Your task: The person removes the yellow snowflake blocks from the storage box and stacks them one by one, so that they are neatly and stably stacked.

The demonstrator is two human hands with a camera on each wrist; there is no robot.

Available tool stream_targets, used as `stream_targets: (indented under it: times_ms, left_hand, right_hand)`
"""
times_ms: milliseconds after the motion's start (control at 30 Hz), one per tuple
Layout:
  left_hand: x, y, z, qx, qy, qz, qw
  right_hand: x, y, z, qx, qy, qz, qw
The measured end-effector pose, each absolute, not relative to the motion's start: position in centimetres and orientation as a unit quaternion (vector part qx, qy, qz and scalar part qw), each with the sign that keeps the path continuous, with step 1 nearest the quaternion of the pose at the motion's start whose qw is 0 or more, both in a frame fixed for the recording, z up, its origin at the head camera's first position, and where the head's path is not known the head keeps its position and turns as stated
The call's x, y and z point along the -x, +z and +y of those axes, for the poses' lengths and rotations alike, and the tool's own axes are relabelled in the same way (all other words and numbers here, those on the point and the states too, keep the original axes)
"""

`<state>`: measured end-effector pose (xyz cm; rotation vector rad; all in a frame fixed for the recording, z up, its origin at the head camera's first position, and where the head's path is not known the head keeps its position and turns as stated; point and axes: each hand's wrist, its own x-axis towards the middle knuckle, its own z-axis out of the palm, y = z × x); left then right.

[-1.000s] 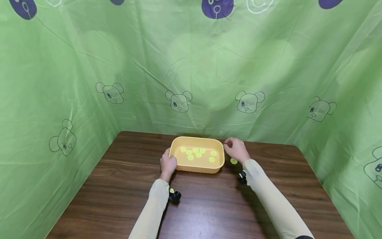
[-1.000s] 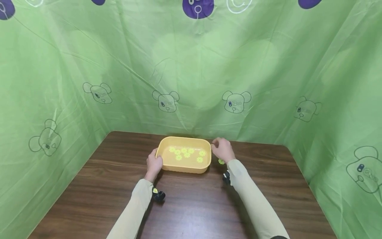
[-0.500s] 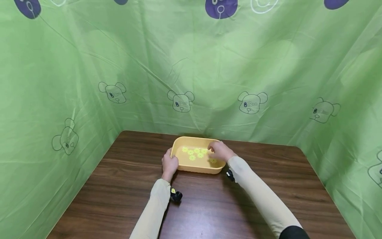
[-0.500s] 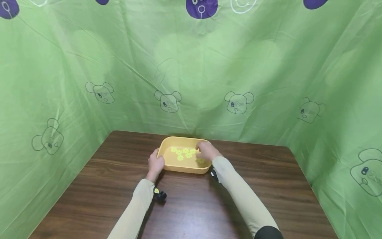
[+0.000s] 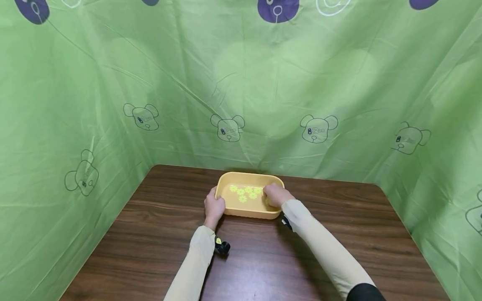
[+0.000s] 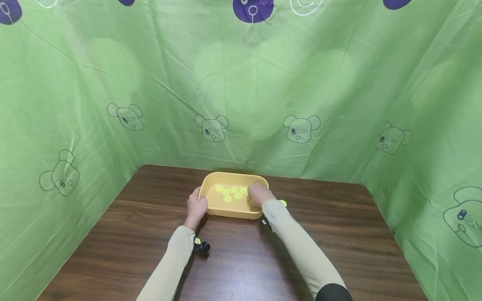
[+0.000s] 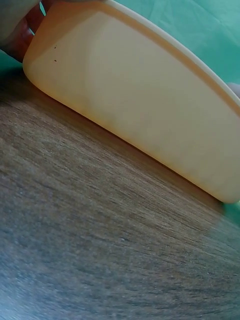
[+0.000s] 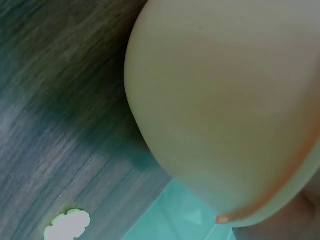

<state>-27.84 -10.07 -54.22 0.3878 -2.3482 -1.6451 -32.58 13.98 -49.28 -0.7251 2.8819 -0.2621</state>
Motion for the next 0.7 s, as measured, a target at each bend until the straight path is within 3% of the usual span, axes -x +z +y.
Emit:
stream_targets:
  times_ms: [700]
  left_hand:
    - [27.46,-54.13,-9.81,-0.141,-0.565,-0.803,0.123]
  right_hand:
    - [32.20,-49.69,13.88,0.247,-0.115,0.959,0.073]
